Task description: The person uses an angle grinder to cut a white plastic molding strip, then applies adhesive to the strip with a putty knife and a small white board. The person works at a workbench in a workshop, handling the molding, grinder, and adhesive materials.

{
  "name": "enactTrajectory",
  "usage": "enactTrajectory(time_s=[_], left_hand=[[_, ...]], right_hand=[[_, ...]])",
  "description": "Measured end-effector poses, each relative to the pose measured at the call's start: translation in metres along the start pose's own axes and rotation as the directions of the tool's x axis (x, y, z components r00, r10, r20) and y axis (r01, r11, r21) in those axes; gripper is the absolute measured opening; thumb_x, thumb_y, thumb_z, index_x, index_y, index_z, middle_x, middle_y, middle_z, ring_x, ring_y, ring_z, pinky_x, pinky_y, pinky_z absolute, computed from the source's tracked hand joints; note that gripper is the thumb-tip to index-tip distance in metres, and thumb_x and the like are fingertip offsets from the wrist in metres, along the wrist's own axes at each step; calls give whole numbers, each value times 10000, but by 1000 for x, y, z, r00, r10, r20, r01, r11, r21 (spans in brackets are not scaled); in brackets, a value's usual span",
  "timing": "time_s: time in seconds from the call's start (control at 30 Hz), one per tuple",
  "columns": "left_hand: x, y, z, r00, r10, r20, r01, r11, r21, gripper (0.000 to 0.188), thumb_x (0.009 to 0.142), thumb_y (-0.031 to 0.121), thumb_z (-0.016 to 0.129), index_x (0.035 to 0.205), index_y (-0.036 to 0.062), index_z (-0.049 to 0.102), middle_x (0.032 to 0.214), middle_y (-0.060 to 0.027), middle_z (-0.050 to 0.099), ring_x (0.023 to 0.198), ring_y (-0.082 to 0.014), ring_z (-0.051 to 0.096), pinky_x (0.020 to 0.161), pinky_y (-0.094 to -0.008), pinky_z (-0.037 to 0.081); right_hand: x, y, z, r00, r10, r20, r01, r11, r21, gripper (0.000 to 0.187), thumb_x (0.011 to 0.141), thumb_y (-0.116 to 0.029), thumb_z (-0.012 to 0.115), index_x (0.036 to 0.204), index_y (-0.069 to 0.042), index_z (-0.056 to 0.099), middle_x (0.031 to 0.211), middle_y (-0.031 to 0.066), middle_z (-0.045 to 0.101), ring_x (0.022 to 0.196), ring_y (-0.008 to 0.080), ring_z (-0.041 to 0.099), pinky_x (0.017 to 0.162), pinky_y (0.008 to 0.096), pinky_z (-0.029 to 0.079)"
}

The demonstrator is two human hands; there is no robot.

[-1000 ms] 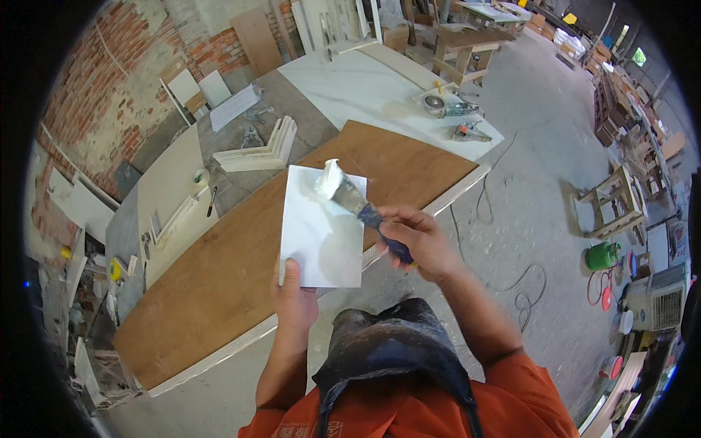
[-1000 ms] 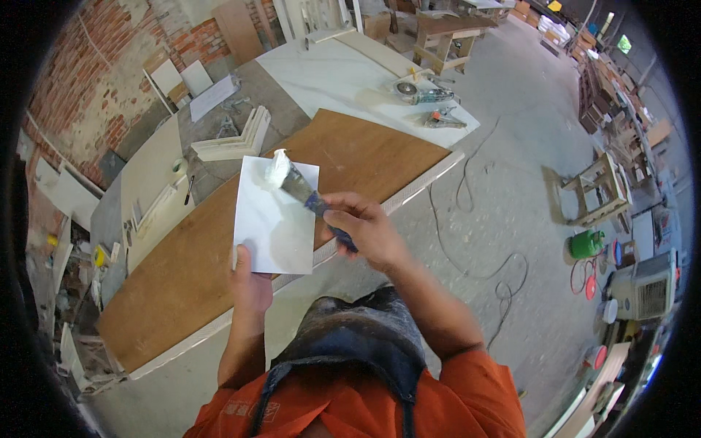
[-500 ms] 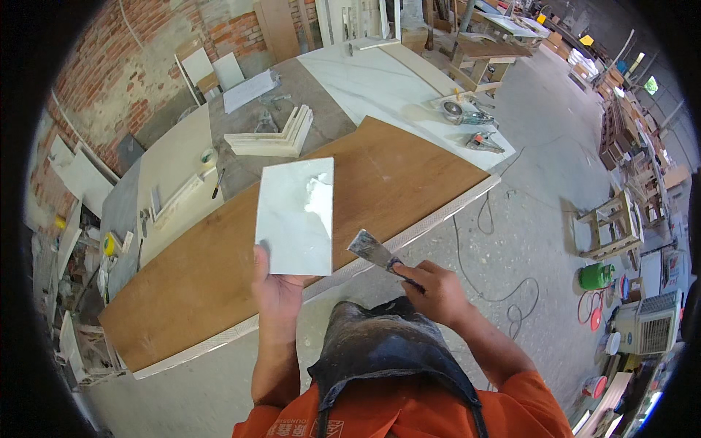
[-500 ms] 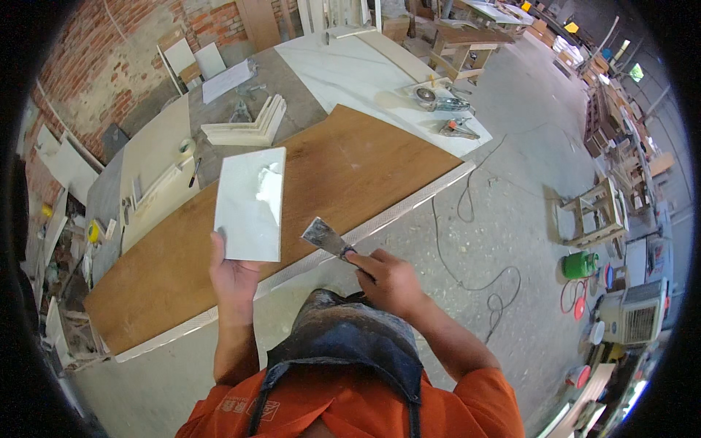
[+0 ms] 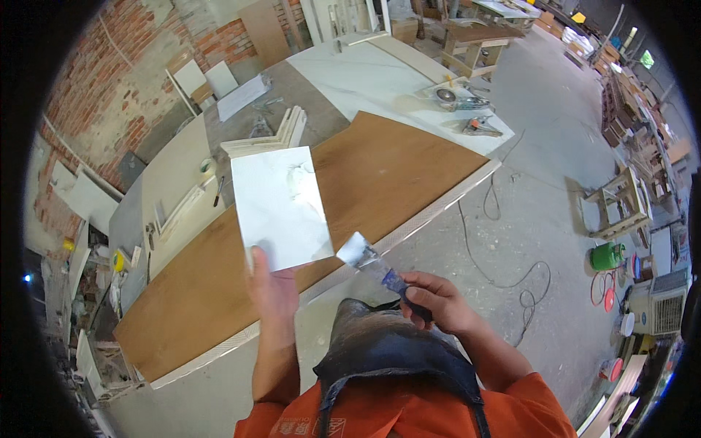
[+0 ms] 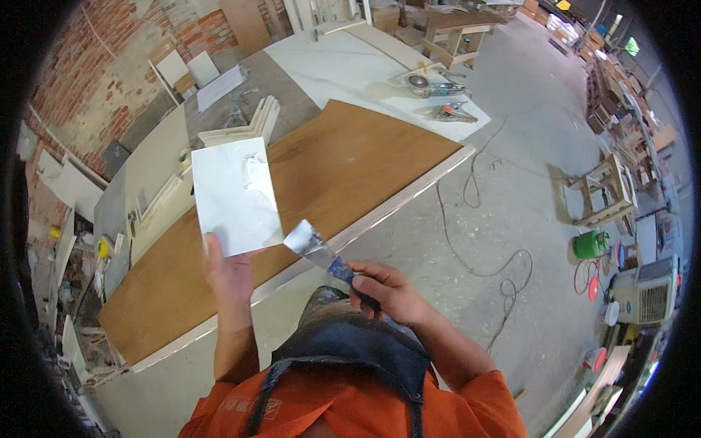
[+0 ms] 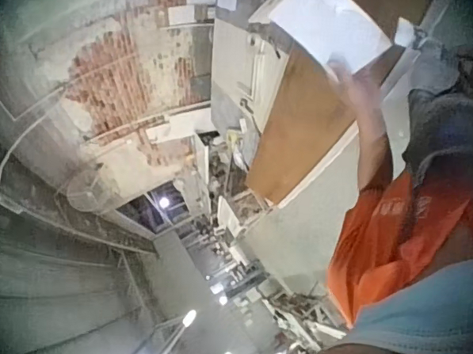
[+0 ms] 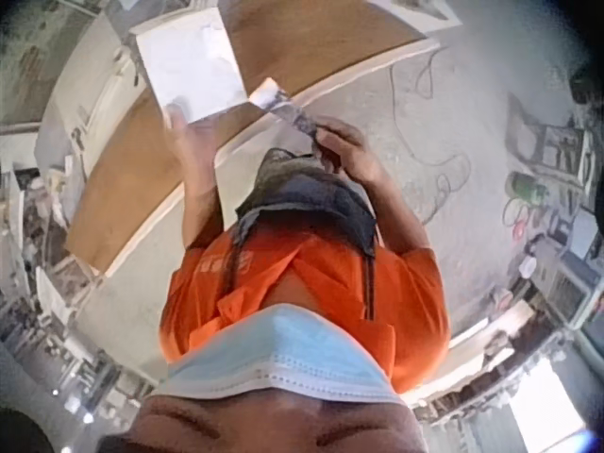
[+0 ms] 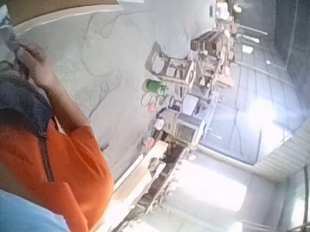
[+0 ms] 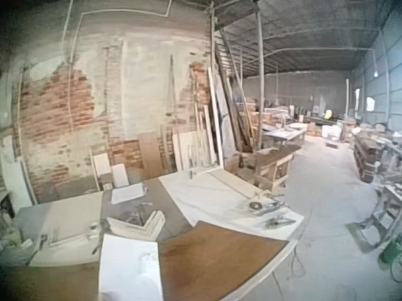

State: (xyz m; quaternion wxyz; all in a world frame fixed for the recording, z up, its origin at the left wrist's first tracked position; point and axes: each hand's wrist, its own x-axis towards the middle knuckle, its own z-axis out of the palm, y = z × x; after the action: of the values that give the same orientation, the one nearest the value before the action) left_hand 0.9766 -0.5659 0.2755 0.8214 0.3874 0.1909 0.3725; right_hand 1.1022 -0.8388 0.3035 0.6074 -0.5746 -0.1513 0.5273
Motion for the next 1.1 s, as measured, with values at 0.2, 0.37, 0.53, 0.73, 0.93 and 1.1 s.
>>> enactTrajectory(time_s=[0.2,0.37,0.53,0.73,0.93,1.1], left_hand=[[-29,-44,4,985,174,-14,-172,979,106,492,1006,244,649,1412,23,480,1353,-94,579,1224,-241,586,1038,-415,487],[-34,-38,2,973,228,-30,-222,965,138,491,1014,262,635,1414,23,480,1352,-92,575,1223,-235,577,1041,-412,477],[-39,-37,5,970,225,-96,-220,974,64,523,1013,289,635,1430,22,466,1361,-102,572,1232,-235,570,1054,-422,463],[-37,-11,-21,999,24,28,-26,995,96,586,965,303,704,1409,-13,488,1320,-110,601,1198,-232,585,1043,-397,460],[-9,41,-50,912,-348,219,246,889,386,642,915,351,748,1369,-48,531,1187,-136,679,1044,-247,675,919,-389,546],[0,26,-23,922,-374,98,324,886,332,578,925,332,727,1333,-39,554,1164,-142,693,1010,-264,704,862,-414,592]], right_hand=[[39,-21,34,999,-38,1,38,997,72,401,1055,-229,503,1392,-18,545,838,48,629,530,87,496,444,232,377],[25,-50,37,999,-53,-13,53,998,43,398,1042,-220,512,1379,-13,558,837,50,640,516,88,495,431,223,362],[5,4,19,994,45,-99,-36,995,91,393,1042,-222,512,1375,-13,531,830,55,647,512,94,500,436,223,361],[32,-35,3,981,-98,-168,105,994,32,350,1028,-170,547,1342,-14,558,855,79,674,488,80,508,413,212,364],[21,-88,-31,990,-125,69,142,832,-537,272,997,-139,594,1235,-22,654,870,86,705,626,110,621,511,243,475],[26,-70,-24,789,-530,310,537,352,-766,309,914,-78,681,1222,-57,685,899,127,693,771,261,666,671,343,526]])
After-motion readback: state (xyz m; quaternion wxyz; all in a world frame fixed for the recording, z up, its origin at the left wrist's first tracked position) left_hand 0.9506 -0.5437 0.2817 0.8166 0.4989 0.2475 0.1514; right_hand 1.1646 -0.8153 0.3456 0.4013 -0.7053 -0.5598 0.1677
